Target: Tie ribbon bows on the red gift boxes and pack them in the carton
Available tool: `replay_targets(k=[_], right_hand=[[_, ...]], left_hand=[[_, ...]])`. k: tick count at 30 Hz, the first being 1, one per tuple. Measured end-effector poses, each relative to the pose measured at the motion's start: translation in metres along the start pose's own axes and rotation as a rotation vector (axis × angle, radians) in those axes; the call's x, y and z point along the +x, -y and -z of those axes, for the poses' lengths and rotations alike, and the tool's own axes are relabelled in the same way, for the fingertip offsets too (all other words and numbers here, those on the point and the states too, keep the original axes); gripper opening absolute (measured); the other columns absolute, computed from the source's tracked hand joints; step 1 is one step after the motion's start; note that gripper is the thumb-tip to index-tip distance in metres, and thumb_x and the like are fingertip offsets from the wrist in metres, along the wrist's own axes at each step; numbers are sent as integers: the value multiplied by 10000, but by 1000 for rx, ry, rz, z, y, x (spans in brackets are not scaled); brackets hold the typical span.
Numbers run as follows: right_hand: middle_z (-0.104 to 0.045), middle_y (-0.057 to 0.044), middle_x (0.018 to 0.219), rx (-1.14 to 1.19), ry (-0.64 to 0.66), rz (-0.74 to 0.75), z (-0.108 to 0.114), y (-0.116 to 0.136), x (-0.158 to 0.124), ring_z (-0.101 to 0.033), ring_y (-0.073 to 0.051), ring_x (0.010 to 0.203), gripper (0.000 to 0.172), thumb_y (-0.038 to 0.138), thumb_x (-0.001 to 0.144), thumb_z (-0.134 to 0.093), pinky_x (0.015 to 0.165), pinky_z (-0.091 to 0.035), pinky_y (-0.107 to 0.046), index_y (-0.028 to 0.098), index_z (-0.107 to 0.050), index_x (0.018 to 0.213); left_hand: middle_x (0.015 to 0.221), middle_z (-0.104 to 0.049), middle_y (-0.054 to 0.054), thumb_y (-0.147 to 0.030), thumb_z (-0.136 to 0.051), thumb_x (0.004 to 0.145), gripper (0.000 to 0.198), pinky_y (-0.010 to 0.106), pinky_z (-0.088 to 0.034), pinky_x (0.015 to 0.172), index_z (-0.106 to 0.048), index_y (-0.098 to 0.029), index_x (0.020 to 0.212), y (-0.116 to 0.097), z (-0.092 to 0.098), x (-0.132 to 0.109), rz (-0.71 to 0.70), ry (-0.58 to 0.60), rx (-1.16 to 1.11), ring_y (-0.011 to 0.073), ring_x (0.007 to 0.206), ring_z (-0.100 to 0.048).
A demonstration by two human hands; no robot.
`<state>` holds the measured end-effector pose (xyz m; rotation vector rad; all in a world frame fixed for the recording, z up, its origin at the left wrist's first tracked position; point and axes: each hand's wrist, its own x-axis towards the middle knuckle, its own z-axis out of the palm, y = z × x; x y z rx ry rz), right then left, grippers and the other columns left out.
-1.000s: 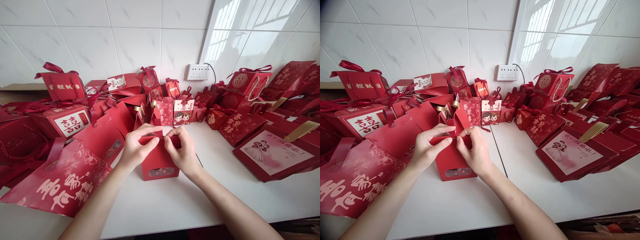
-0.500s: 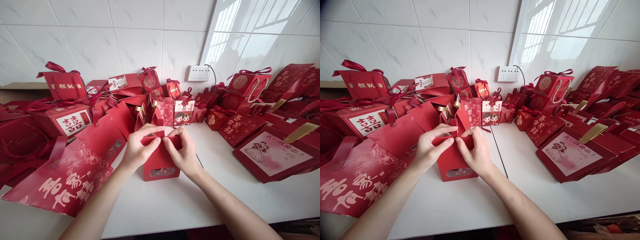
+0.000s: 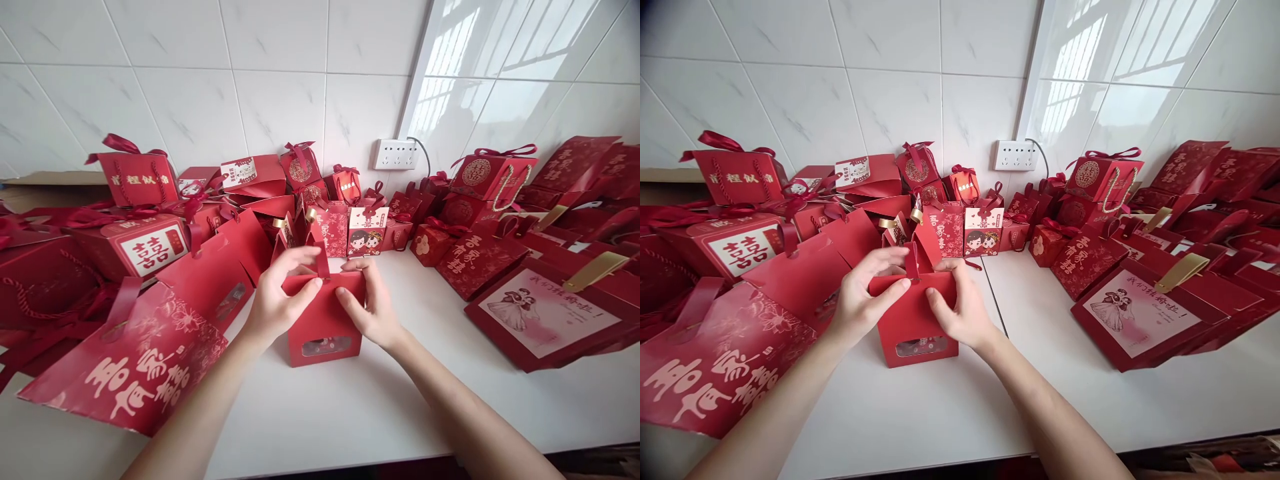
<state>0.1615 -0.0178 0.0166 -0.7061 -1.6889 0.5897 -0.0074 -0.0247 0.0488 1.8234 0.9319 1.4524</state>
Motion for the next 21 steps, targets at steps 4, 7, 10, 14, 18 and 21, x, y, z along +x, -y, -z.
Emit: replay_targets(k=[4,7,10,14,18,21], right_hand=[[-539,24,832,232,-305,-183,13,-6,11,-502,-134,723,176,291,776,-612,636,-391,-240,227,-489,884],[-540,36,818,468,-596,-179,24,-13,20,-499,-123,704,249,321,697,-654,636,-393,-228,223,-495,862],[-549,34,822,528,-764,-156,29,-18,24,-520,-127,724,247,318,668,-646,662,-409,-235,221,-507,846],[-594,28,830,619,-762,-147,24,-20,25,-573,-154,752,255,333,665,-605,699,-448,-284,240,-501,879],[-660,7,849,723,-635,-138,19,-19,24,-621,-197,868,363,367,664,-601,828,-462,-370,253,-484,988],[-670,5,863,716,-590,-96,19,-18,24,-624,-201,901,363,352,677,-602,851,-461,-383,257,-486,1007]], left_hand=[[1290,-524,124,-373,-665,755,775,414,-431,982,-235,-242,1386,18,-1,0,24,8,-158,252,1162,-537],[1408,-402,151,-456,-691,708,862,445,-348,1068,-232,-208,1394,28,-6,-1,107,14,-165,291,1311,-391],[1344,-489,144,-453,-700,698,852,431,-436,998,-251,-208,1379,26,-15,-6,169,98,-208,299,1239,-485],[1259,-564,129,-309,-743,667,732,379,-516,899,-368,-212,1288,21,-22,-11,-148,1,85,278,1138,-571],[1298,-530,160,-205,-756,643,738,346,-538,854,-375,-213,1275,25,-18,-9,-569,-60,305,278,1186,-543],[1280,-540,162,-213,-760,645,728,338,-546,827,-380,-215,1266,28,-15,-8,-615,-62,307,278,1180,-548]])
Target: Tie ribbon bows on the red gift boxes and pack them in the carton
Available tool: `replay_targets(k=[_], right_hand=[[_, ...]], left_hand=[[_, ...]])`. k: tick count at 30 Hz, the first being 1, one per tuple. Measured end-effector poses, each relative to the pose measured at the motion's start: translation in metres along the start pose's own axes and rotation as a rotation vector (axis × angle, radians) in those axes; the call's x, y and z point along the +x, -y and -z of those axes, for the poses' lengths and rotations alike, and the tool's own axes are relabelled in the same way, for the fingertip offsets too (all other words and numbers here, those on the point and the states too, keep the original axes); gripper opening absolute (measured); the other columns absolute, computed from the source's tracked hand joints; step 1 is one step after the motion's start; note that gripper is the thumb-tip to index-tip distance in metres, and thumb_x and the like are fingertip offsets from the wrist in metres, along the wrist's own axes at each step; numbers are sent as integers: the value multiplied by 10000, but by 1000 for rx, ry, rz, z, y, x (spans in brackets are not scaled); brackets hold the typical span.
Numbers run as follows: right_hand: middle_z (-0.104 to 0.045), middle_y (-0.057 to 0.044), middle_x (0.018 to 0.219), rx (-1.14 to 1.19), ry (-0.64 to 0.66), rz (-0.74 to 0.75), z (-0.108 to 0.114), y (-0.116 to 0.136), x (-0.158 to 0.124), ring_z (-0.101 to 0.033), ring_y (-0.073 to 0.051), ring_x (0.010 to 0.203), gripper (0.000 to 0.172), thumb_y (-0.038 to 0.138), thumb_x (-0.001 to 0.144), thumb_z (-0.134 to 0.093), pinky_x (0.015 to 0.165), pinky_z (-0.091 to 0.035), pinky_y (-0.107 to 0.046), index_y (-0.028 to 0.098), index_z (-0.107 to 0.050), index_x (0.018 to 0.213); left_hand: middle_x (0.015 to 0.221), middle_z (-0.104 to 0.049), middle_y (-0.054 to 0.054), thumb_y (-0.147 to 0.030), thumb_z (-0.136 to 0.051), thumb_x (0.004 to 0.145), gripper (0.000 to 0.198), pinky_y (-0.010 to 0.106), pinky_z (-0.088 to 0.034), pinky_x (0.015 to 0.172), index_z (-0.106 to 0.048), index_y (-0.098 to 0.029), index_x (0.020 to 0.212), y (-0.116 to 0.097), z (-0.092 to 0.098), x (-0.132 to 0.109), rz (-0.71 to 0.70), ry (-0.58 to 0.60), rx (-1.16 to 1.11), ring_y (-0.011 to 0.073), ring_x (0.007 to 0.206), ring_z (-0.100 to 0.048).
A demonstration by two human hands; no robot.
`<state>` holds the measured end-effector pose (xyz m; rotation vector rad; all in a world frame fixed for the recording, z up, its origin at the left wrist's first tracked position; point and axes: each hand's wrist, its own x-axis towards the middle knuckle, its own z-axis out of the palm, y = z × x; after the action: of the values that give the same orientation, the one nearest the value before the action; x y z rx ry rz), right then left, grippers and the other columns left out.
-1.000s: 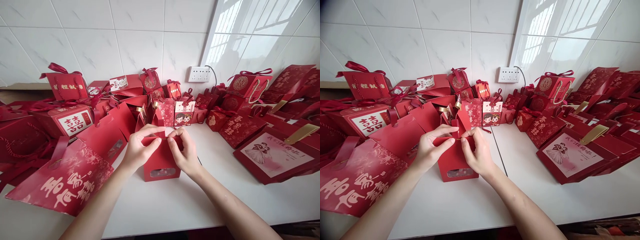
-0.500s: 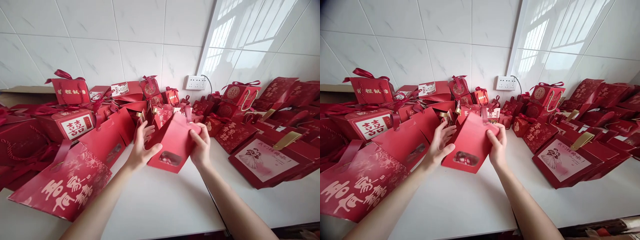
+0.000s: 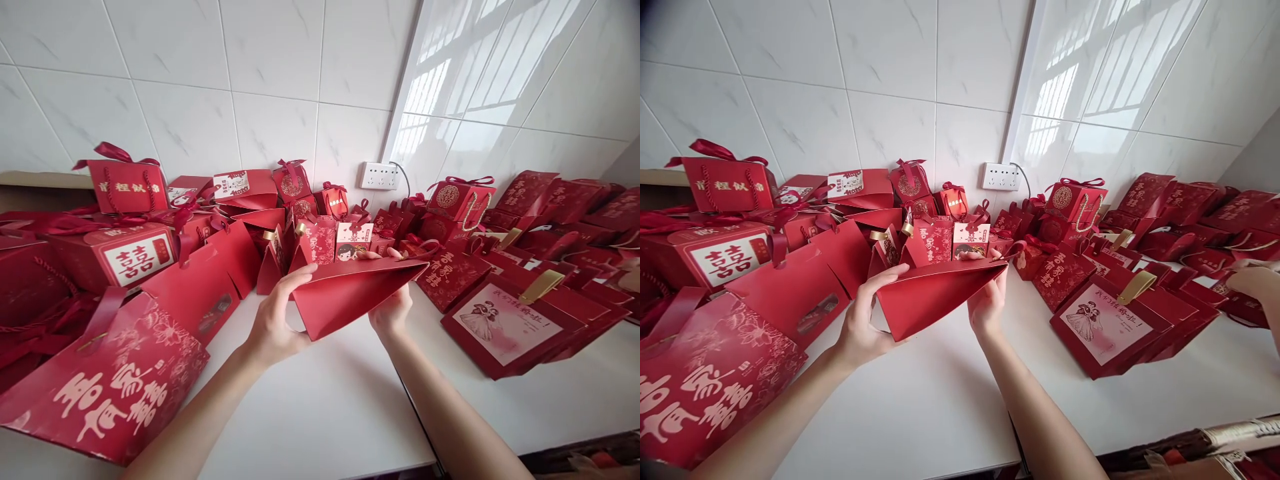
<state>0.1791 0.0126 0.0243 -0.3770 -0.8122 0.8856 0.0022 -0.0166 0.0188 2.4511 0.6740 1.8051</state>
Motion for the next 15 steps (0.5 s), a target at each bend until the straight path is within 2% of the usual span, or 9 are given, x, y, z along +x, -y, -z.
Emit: replay_targets(k=[2,3,7,9,11,13,15], right_hand=[[-661,11,868,-16,8,0,1,1,1,-624,-187,863,322,329,697,-606,806,-476,-360,262,-498,993],[-650,19,861,-25,7,0,2,2,1,-618,-170,831,295,318,709,-612,776,-481,-332,263,-509,980],[-584,48,763,-65,52,-64,4,1,3,-547,-102,666,170,310,730,-652,622,-455,-220,231,-553,844],[-592,32,744,-86,84,-192,5,0,4,-534,-107,626,183,364,746,-646,572,-451,-220,209,-573,810],[-628,8,749,-87,44,-362,4,0,7,-552,-126,611,226,409,756,-623,550,-467,-240,193,-601,821],[-658,-11,732,-75,-14,-528,2,1,8,-579,-148,599,246,428,755,-605,540,-490,-263,187,-617,802],[-692,-39,765,-85,39,-630,0,3,8,-624,-181,646,246,424,752,-607,571,-526,-295,184,-637,790]], left_hand=[[1281,-537,149,-236,-769,626,733,334,-546,816,-394,-219,1255,-1,1,2,84,-10,-50,280,1173,-547],[1264,-547,138,-258,-772,617,723,332,-546,808,-410,-217,1241,-2,1,3,179,-32,-90,278,1152,-558],[1093,-628,105,-470,-686,696,567,339,-546,749,-495,-175,1141,-2,2,12,774,-172,-404,256,972,-633],[1038,-653,108,-604,-549,770,568,343,-545,703,-516,-167,1131,0,3,15,952,-157,-643,255,920,-647],[989,-675,106,-664,-472,790,595,332,-538,639,-528,-176,1126,3,4,17,989,-113,-828,251,866,-660],[922,-694,89,-618,-543,778,550,304,-515,578,-531,-186,1117,2,5,17,970,-75,-896,230,777,-674],[874,-700,71,-526,-640,753,504,280,-492,545,-525,-186,1107,-1,5,17,946,-22,-900,204,688,-675]])
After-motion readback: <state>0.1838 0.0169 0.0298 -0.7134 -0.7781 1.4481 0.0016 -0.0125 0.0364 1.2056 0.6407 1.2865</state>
